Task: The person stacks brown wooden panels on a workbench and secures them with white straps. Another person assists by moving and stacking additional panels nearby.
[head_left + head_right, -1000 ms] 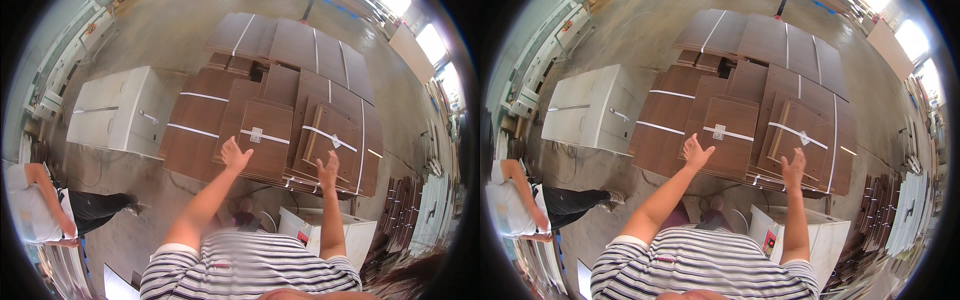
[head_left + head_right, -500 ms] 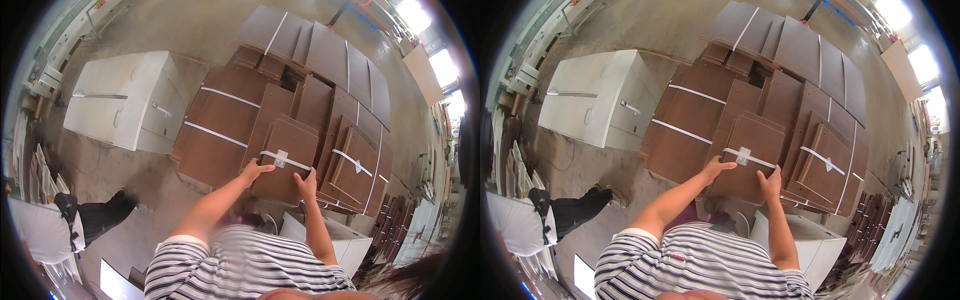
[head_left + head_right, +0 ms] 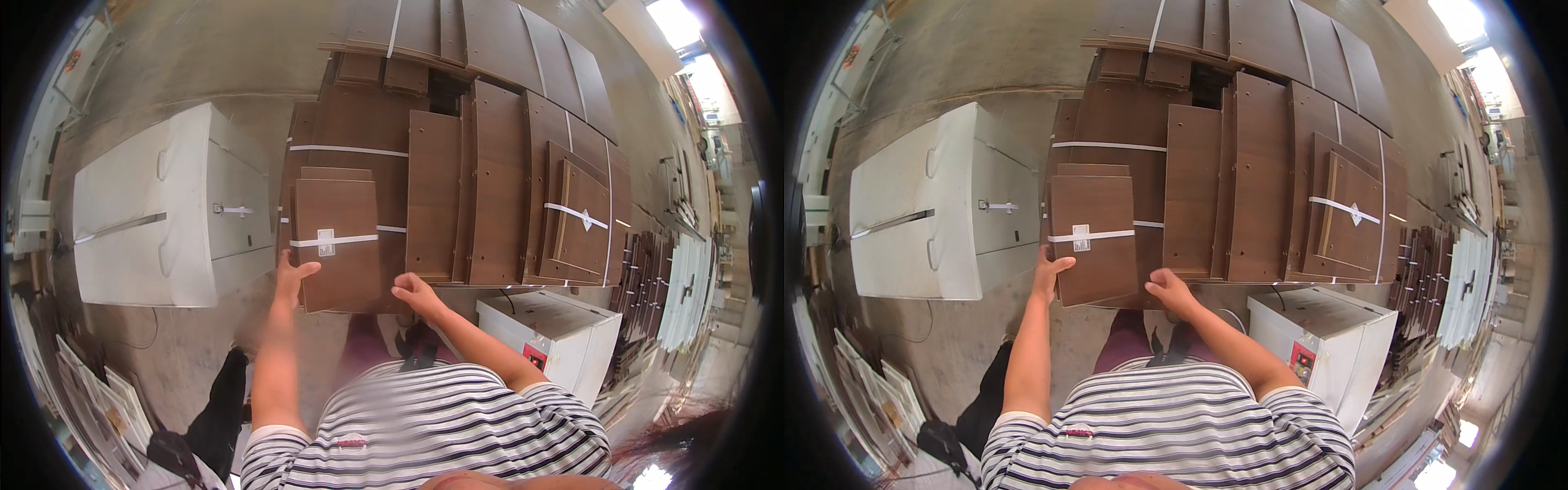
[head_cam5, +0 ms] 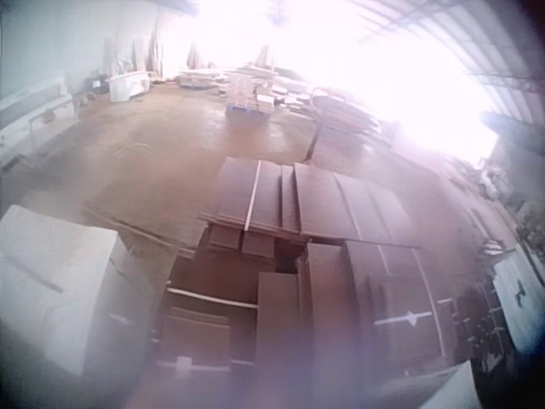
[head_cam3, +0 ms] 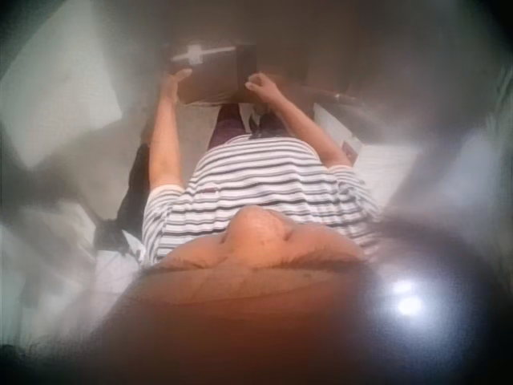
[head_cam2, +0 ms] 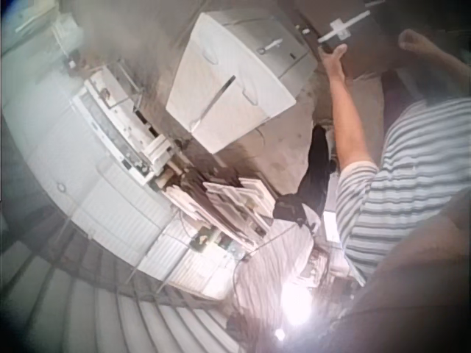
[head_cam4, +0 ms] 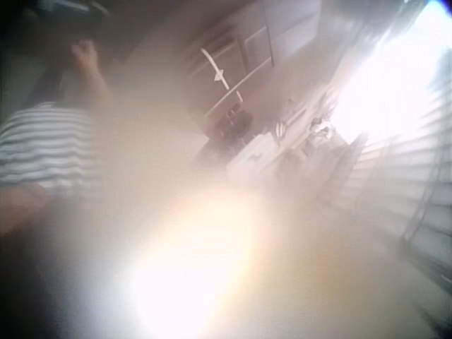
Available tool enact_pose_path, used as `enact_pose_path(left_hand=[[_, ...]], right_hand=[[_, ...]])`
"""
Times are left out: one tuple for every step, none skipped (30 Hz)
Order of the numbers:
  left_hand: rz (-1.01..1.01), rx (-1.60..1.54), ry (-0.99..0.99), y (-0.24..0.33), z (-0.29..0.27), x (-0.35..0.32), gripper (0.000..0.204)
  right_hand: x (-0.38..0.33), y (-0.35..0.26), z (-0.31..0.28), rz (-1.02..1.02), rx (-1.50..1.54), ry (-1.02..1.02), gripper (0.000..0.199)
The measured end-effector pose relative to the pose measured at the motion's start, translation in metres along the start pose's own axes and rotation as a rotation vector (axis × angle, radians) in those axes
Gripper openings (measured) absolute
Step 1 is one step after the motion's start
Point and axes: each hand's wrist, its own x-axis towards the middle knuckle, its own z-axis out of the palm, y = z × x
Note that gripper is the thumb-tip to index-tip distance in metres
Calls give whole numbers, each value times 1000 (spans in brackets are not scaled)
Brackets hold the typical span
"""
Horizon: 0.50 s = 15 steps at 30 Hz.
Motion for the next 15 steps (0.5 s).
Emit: enact_pose_path(left_hand=[[-24, -26, -20, 4, -2, 8, 74], [-47, -53, -37, 9, -4, 13, 74], [-67, -83, -54, 13, -3, 20, 75], [-28, -20, -84, 6, 1, 25, 75], [8, 106, -119, 9, 11, 27, 77], [45, 232, -154, 15, 24, 33, 80], [82, 359, -191, 17, 30, 36, 83], [212, 901, -26, -27, 24, 57, 87], [181, 831, 7, -45, 30, 65, 88], [159, 763, 39, -53, 43, 73, 89], [138, 696, 75, -53, 55, 76, 89], [134, 766, 121, -55, 62, 72, 91], [139, 764, 122, -55, 63, 68, 92], [144, 761, 122, -54, 64, 65, 92], [148, 758, 123, -52, 65, 63, 93]], right_hand=[[0, 18, -3, 75, 48, -5, 43], [0, 36, -8, 148, 95, -13, 41], [1, 53, -15, 217, 153, 6, 41], [3, 70, -24, 285, 207, 19, 40], [-2, 78, -26, 364, 270, 29, 40], [-2, 85, -30, 385, 358, 81, 39], [-2, 88, -33, 404, 449, 132, 39], [-2, 84, -34, 417, 527, 175, 39], [1, 84, -34, 417, 643, 209, 38], [7, 85, -32, 409, 762, 245, 37], [14, 84, -30, 397, 882, 276, 36], [21, 84, -29, 317, 974, 242, 37], [27, 83, -25, 313, 1089, 279, 37], [34, 81, -23, 310, 1204, 316, 37], [40, 79, -23, 306, 1318, 352, 37]])
